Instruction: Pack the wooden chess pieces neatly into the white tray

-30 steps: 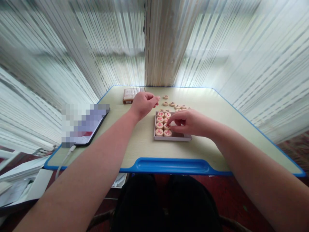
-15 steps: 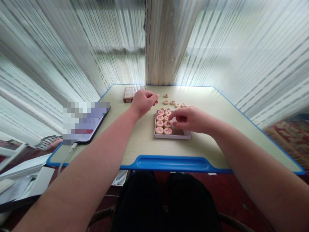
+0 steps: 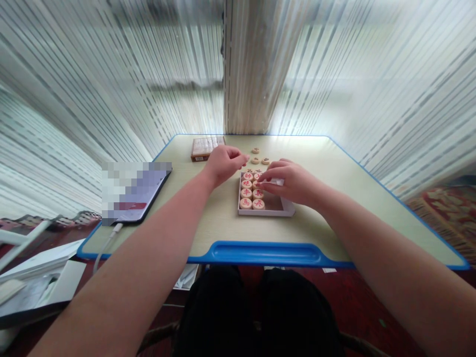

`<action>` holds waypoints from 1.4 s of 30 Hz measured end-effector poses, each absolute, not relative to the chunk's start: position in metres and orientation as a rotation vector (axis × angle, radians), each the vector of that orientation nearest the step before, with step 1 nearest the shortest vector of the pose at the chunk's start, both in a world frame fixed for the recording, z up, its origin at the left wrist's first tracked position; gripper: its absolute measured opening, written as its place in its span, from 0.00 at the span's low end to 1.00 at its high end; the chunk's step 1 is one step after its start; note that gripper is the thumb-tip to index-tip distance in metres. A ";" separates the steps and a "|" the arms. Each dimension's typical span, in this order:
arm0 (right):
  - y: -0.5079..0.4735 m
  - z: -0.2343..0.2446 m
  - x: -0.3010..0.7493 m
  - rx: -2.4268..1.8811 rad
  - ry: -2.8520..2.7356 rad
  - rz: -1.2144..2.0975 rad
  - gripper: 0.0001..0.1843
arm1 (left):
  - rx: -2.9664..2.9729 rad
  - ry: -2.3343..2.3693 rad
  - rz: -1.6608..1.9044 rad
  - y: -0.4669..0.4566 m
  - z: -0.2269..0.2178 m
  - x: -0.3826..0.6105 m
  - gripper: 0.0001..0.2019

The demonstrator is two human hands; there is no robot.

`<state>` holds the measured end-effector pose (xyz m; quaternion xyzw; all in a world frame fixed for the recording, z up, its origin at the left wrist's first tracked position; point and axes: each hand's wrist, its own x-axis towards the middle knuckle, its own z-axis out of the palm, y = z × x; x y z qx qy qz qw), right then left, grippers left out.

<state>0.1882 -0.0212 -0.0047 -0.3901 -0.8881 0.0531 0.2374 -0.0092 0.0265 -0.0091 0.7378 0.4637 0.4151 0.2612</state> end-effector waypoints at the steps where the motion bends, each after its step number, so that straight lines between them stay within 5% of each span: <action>1: -0.019 -0.007 0.189 -1.064 -2.439 0.147 0.09 | 1.995 1.260 1.120 0.027 -0.009 -0.009 0.16; 30: 0.001 -0.020 0.192 -1.112 -2.353 0.111 0.07 | 2.072 1.350 1.072 0.030 -0.014 -0.009 0.15; 42: 0.013 -0.017 0.209 -1.677 -1.906 0.037 0.17 | 2.428 1.568 0.927 0.039 -0.022 -0.016 0.15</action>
